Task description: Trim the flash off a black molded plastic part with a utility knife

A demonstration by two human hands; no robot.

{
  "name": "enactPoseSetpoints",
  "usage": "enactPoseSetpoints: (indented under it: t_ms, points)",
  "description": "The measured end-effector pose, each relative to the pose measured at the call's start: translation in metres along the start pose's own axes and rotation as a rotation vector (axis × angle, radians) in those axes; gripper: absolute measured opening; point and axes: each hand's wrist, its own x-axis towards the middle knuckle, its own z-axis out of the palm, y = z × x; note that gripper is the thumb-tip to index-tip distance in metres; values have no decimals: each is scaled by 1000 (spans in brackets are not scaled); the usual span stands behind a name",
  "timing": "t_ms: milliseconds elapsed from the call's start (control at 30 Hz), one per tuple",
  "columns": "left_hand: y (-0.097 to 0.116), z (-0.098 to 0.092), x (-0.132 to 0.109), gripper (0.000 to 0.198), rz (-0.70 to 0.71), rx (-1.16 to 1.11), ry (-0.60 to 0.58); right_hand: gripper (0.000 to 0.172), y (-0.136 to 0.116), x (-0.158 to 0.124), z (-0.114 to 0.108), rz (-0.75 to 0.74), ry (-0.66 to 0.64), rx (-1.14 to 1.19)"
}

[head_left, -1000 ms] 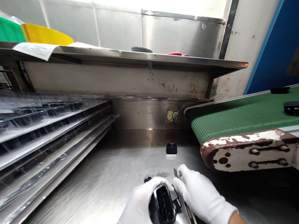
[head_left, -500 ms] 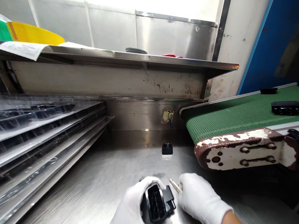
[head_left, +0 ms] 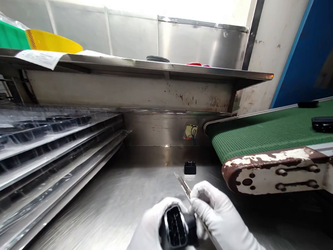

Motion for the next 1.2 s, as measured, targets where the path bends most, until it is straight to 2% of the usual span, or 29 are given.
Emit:
enactPoseSetpoints:
  t_ms: [67, 167, 267, 367, 467, 600, 700, 800, 900, 967, 1067, 1200]
  points:
    - [-2, 1, 0, 32, 6, -16, 5, 17, -6, 0, -1, 29, -8, 217]
    - [-7, 5, 3, 32, -21, 103, 66, 19, -21, -1, -8, 76, -20, 388]
    - [-5, 8, 5, 31, -76, 219, 126, 34, -32, -5, -16, 83, 23, 511]
    - [0, 8, 5, 26, -59, 200, 114, 49, -31, -10, -19, 55, -24, 666]
    - [2, 8, 5, 20, -53, 187, 106, 40, -21, -13, -18, -37, -69, 728]
    - [1, 10, 5, 23, -94, 211, 115, 16, -14, -11, -13, -96, 47, 651]
    - [-1, 10, 6, 23, -86, 217, 100, 19, -15, -9, -12, -83, 175, 559]
    - [-4, 10, 6, 22, -77, 253, 103, 23, -22, -12, -14, -88, 246, 330]
    - [-9, 11, 7, 14, -20, 333, 137, 24, -28, -17, -13, -118, 205, 63]
    - [-12, 12, 7, 11, 26, 373, 156, 19, -28, -18, -10, -145, 149, -25]
    - [-17, 13, 6, 13, 86, 393, 149, 13, -21, -16, -6, -170, 133, -33]
    - [-20, 11, 4, 13, 128, 431, 74, 13, -13, -14, -5, -169, 164, -42]
